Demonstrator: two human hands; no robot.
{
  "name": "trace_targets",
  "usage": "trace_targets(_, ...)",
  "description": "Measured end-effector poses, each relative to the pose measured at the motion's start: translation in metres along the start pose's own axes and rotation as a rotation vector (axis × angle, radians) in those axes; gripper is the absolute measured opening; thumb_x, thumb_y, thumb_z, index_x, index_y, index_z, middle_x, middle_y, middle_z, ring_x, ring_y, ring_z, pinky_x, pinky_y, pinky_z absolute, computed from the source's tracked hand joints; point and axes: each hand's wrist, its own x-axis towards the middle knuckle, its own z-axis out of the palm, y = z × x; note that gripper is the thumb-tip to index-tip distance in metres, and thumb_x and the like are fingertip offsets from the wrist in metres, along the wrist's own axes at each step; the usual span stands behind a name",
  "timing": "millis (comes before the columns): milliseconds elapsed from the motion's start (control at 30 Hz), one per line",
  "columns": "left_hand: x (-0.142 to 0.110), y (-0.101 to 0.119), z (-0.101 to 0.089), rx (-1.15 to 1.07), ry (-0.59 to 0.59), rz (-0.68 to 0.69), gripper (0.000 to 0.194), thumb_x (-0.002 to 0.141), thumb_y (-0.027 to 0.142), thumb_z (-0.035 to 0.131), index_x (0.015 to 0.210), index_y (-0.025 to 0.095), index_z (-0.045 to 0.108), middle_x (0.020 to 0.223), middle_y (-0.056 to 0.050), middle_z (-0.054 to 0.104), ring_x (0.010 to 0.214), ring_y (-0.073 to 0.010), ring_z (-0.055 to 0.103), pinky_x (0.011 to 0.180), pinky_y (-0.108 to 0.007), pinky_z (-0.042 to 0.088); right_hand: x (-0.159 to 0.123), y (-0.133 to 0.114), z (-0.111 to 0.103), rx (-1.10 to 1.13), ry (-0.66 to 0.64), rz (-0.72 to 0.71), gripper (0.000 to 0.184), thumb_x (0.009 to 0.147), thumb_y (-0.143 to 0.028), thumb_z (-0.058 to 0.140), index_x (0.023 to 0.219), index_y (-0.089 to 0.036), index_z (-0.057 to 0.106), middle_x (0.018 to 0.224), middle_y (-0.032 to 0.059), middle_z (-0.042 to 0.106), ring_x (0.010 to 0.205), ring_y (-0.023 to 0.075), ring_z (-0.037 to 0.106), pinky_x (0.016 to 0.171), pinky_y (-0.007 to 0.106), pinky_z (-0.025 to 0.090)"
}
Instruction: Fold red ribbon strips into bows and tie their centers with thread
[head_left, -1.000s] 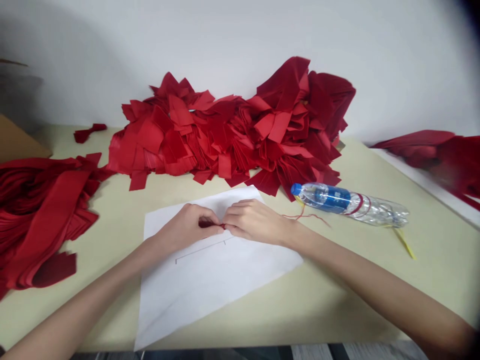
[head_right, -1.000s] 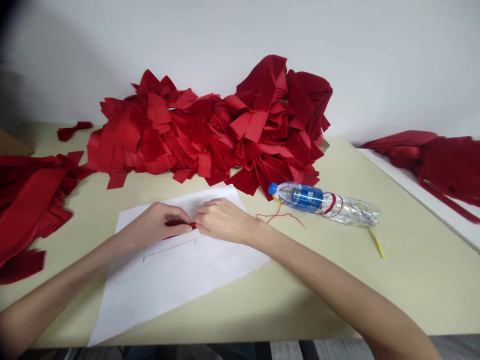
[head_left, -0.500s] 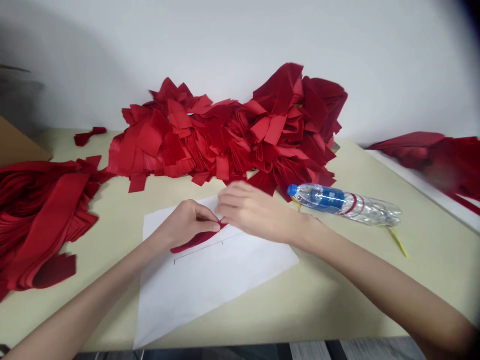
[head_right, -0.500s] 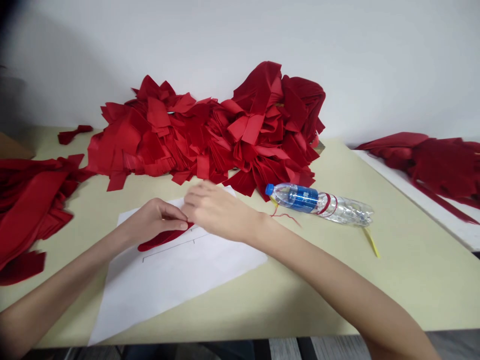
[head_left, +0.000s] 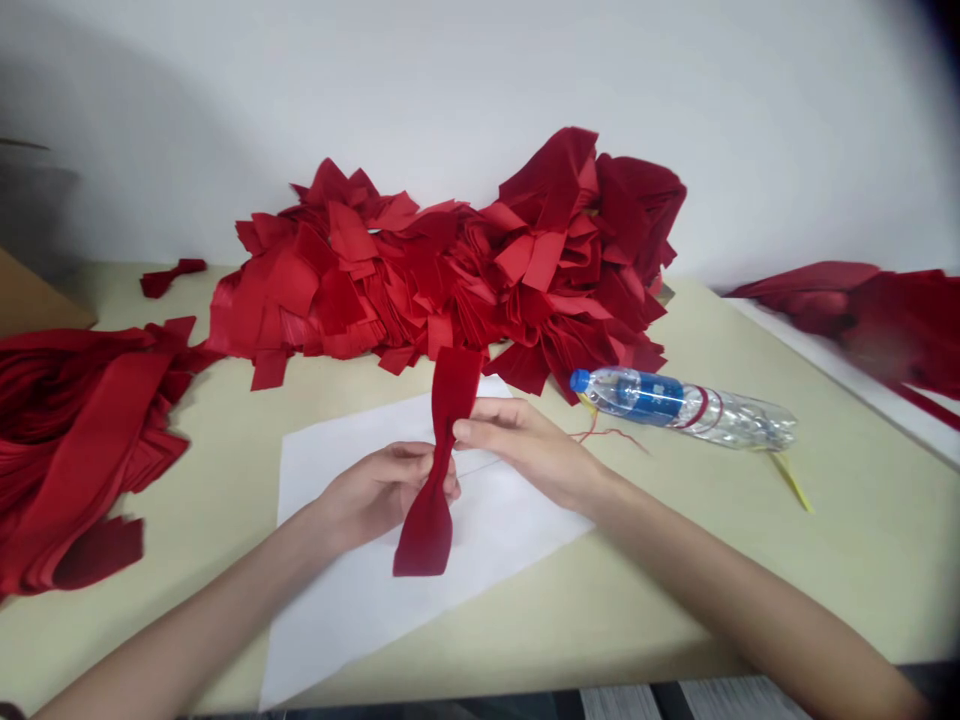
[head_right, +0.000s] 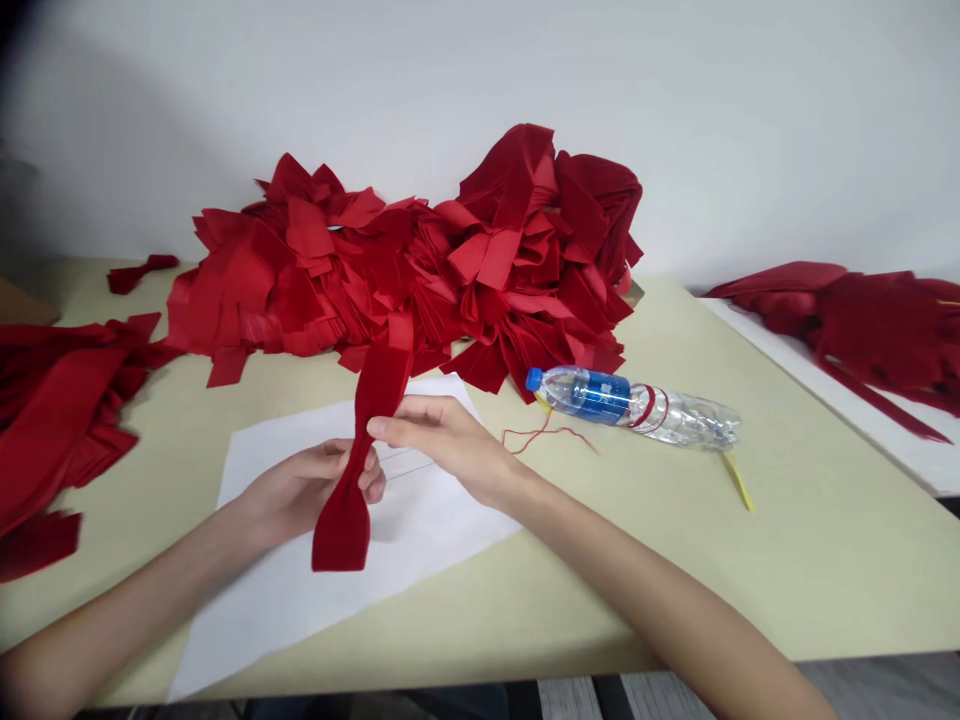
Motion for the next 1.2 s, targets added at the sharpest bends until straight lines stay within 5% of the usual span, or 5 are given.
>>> trace_targets(333, -0.001, -0.007, 0.001, -0.053, 0.021, -0.073, 0.013, 0.069, 0.024, 0.058, 0.066, 0.012, 0.063, 0.059, -0.005, 0.055, 0.062, -0.0162, 0.049, 0.058, -0.03, 0.033, 0.0, 0.018, -0.002, 0.133, 0.161, 0.099, 0.02, 0.09, -0.026, 0.042, 0.081, -0.018, 0.058, 0.096, 0.008, 0.068, 0.086, 0.0152, 0.065, 0.076, 0.028, 0.056)
trace_targets(567, -0.004, 0.0, 0.003, -0.029, 0.096, 0.006, 0.013, 0.066, 0.026, 0.065, 0.065, 0.013, 0.065, 0.062, -0.005, 0.057, 0.068, -0.0166, 0.05, 0.06, -0.027, 0.036, -0.006, 0.002, -0.063, 0.119, 0.457, 0.083, 0.027, 0.088, -0.034, 0.041, 0.097, -0.016, 0.059, 0.108, 0.0094, 0.063, 0.095, 0.0181, 0.062, 0.077, 0.031, 0.053)
trace_targets(667, -0.005, 0.002, 0.001, -0.027, 0.175, -0.006, 0.011, 0.07, 0.026, 0.063, 0.069, 0.015, 0.064, 0.068, -0.005, 0.059, 0.069, -0.0158, 0.05, 0.061, -0.026, 0.036, -0.026, 0.001, -0.091, -0.122, 0.593, 0.058, 0.023, 0.083, -0.035, 0.05, 0.094, -0.018, 0.06, 0.105, 0.007, 0.063, 0.091, 0.0164, 0.061, 0.075, 0.029, 0.051)
trace_targets(933, -0.005, 0.001, -0.001, 0.011, 0.149, -0.018, 0.012, 0.073, 0.026, 0.061, 0.07, 0.015, 0.064, 0.071, -0.006, 0.061, 0.066, -0.0155, 0.05, 0.06, -0.028, 0.036, -0.093, 0.038, -0.101, -1.194, 0.313, 0.373, 0.02, 0.082, -0.026, 0.049, 0.086, -0.025, 0.068, 0.086, 0.0042, 0.069, 0.07, 0.0209, 0.062, 0.059, 0.033, 0.046)
trace_targets(1200, -0.005, -0.003, 0.002, -0.01, 0.089, 0.002, 0.011, 0.074, 0.022, 0.062, 0.07, 0.013, 0.067, 0.067, -0.005, 0.063, 0.066, -0.0134, 0.053, 0.059, -0.024, 0.038, -0.104, 0.065, -0.091, -1.422, 0.362, 0.411, 0.029, 0.089, -0.027, 0.038, 0.095, -0.02, 0.065, 0.1, 0.0093, 0.065, 0.076, 0.0239, 0.062, 0.056, 0.031, 0.042)
